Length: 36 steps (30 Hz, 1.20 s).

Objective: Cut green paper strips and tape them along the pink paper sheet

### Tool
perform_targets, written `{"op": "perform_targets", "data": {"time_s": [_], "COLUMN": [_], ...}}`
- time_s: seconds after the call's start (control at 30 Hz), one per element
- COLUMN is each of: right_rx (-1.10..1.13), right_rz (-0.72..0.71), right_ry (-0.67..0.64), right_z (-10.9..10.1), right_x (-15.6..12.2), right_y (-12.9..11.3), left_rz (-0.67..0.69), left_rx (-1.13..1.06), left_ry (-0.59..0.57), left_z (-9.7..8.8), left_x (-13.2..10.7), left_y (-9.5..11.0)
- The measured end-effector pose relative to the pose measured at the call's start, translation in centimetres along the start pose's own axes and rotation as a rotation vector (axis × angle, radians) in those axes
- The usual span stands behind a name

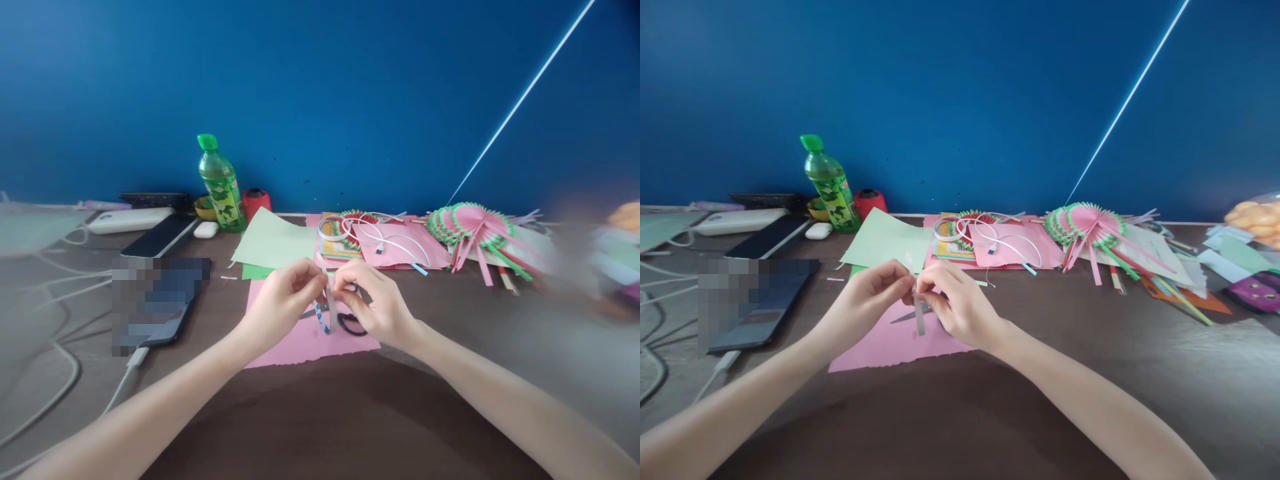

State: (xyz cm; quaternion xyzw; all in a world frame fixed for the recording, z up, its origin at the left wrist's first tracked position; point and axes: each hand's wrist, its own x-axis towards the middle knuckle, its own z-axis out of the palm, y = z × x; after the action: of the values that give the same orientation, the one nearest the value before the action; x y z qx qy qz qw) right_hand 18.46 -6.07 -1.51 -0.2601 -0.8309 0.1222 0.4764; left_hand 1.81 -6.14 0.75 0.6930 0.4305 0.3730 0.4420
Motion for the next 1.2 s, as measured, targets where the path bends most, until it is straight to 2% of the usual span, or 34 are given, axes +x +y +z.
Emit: {"op": "perform_targets", "data": {"time_s": [0.3, 0.47, 0.67, 1.03, 1.2], "right_rx": [-0.045, -0.022, 0.065, 0.135, 0.17], "right_rz": [-0.002, 0.103, 0.209, 0.273, 0.27], "right_ry": [0.046, 0.104, 0.104, 0.108, 0.098], "right_z": [0.5, 0.5, 0.6, 1.1, 1.1], "right_x": [-0.3, -0.4, -0.4, -0.6, -0.7], "right_y": [0.4, 0.3, 0.3, 0.5, 0.7], "left_rz": [-0.133, -0.105, -0.077, -0.075, -0.079], "left_rx": [-0.204, -0.212, -0.237, -0.251, -0.247], "left_ry": [-0.031, -0.064, -0.044, -0.008, 0.013], "left_z": [0.2, 0.2, 0.5, 1.0, 0.9], "left_x": [-0.1, 0.0, 0.0, -0.2, -0.3], "left_y": [0.1, 0.3, -0.1, -1.0, -0.5]}}
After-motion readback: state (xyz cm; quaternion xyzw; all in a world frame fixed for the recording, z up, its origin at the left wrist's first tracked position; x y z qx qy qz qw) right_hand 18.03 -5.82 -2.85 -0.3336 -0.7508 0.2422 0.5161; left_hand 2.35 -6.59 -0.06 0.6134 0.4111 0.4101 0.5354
